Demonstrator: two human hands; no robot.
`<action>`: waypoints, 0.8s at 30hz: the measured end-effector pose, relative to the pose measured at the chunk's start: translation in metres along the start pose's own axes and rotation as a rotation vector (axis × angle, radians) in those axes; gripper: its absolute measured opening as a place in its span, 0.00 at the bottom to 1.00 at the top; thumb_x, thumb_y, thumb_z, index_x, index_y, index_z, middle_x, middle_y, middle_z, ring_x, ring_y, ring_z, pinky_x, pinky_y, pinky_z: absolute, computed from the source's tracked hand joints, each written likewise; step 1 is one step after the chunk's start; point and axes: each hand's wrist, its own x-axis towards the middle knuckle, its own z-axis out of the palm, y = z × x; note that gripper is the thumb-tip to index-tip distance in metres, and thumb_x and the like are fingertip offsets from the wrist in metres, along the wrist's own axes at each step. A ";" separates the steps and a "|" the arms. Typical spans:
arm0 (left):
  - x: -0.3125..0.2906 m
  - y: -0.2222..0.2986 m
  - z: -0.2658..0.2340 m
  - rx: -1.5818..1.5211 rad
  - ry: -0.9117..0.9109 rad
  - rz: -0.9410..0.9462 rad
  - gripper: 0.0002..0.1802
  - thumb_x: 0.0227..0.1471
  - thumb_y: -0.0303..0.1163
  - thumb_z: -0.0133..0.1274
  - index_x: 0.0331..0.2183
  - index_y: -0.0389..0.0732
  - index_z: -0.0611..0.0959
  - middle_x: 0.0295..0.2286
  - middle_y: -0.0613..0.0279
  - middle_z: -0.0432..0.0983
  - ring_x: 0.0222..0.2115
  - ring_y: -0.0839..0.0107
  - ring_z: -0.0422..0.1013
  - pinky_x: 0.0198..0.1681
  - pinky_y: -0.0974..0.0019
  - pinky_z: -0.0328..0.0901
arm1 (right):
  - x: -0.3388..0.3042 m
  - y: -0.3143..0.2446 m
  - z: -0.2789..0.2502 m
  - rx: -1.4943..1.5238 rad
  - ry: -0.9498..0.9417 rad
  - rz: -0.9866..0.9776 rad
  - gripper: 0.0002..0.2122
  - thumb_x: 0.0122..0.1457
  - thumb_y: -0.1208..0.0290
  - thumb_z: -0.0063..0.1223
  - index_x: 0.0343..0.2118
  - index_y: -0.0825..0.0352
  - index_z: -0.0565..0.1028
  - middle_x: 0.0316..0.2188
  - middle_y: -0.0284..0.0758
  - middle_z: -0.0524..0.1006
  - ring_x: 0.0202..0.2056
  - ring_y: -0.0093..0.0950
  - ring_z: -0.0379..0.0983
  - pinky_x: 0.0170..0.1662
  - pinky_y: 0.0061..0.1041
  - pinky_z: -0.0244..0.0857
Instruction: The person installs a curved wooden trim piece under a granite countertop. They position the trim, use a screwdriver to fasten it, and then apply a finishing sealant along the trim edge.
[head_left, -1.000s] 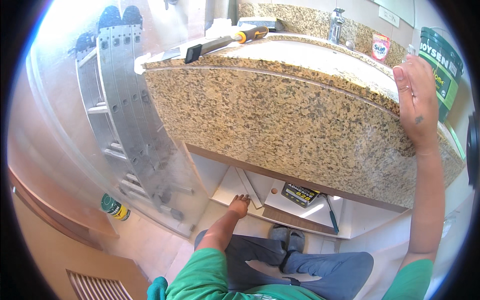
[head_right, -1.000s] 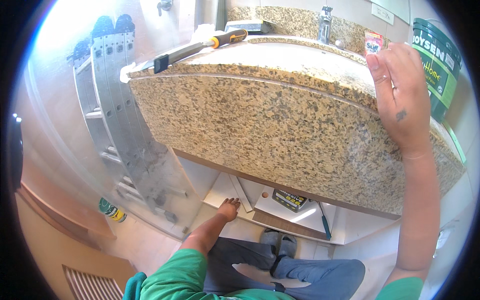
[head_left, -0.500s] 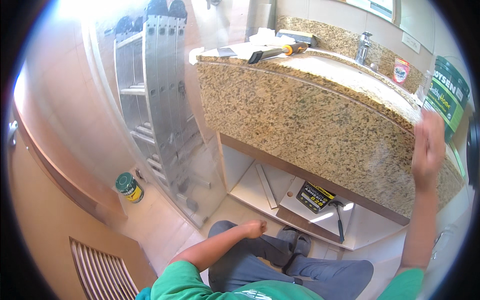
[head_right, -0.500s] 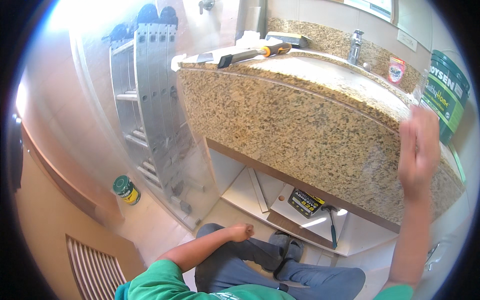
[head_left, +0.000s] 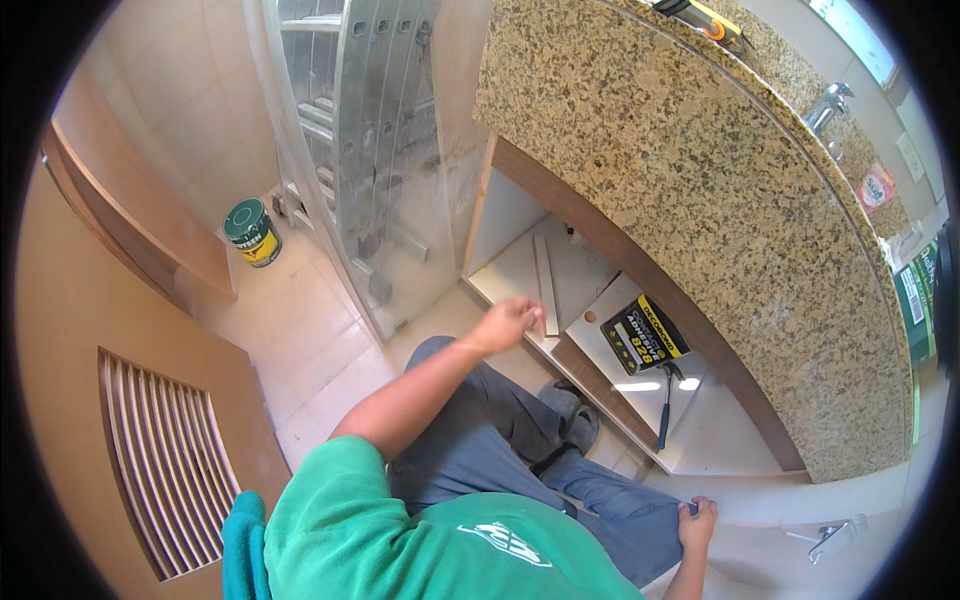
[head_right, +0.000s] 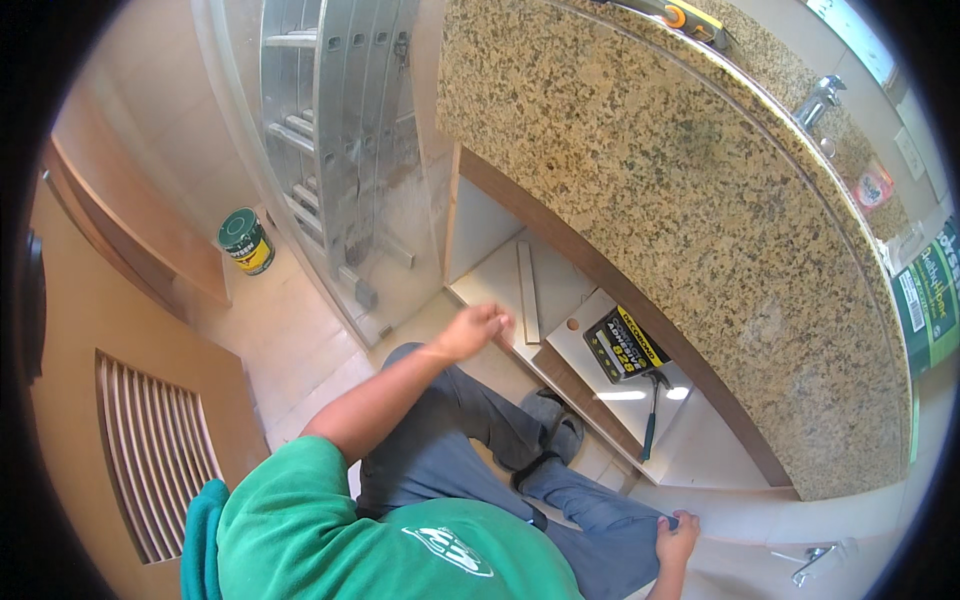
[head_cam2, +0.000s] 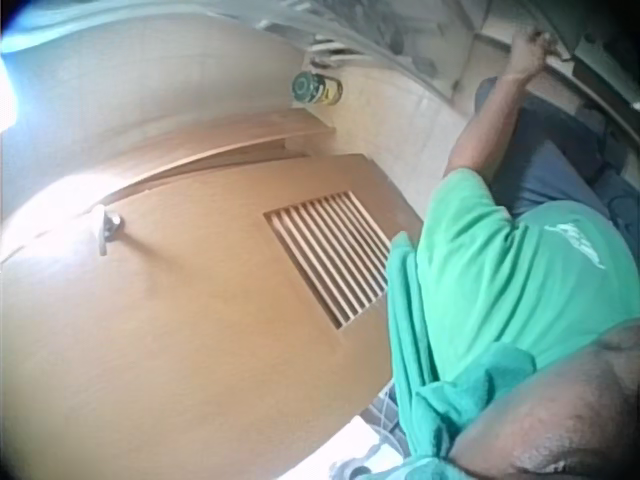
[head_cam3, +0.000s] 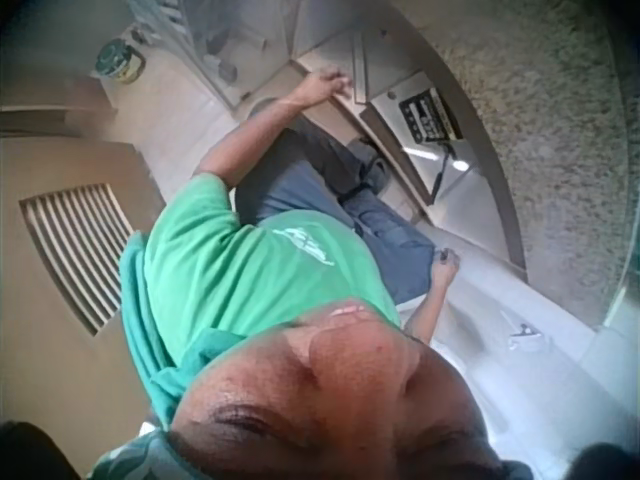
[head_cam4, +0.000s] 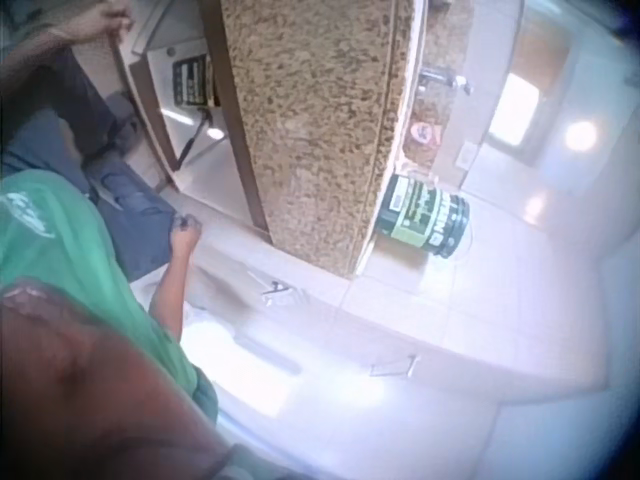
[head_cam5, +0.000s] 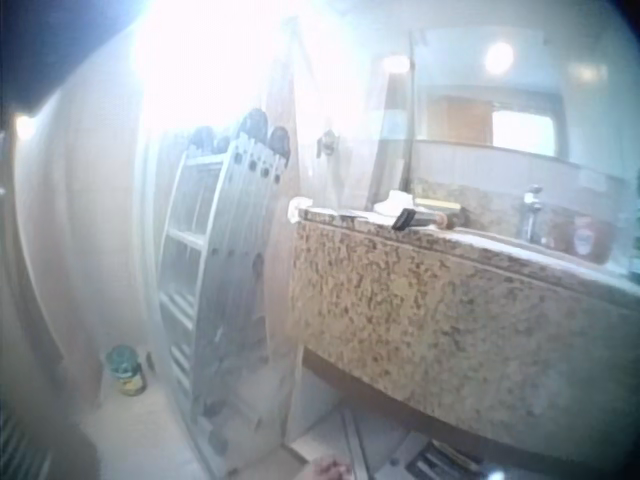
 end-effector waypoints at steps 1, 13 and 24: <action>0.014 0.022 0.002 -0.231 0.122 0.131 0.21 0.67 0.44 0.51 0.50 0.37 0.79 0.42 0.56 0.79 0.39 0.68 0.77 0.48 0.62 0.71 | -0.004 0.002 0.002 0.023 -0.017 0.025 0.12 0.53 0.70 0.65 0.39 0.67 0.77 0.39 0.42 0.77 0.44 0.44 0.72 0.49 0.41 0.67; 0.130 0.102 -0.054 -0.947 0.575 0.131 0.12 0.67 0.37 0.50 0.47 0.41 0.74 0.40 0.60 0.73 0.40 0.62 0.72 0.46 0.52 0.70 | 0.001 -0.024 -0.004 0.018 -0.080 0.114 0.11 0.56 0.66 0.62 0.39 0.67 0.78 0.41 0.41 0.77 0.48 0.44 0.70 0.52 0.41 0.66; 0.106 0.079 -0.005 -0.847 0.424 0.114 0.10 0.63 0.33 0.54 0.44 0.41 0.76 0.35 0.61 0.78 0.34 0.67 0.77 0.36 0.63 0.72 | 0.003 -0.022 -0.003 0.040 -0.081 0.097 0.09 0.56 0.67 0.62 0.34 0.67 0.79 0.38 0.40 0.78 0.45 0.44 0.73 0.50 0.41 0.67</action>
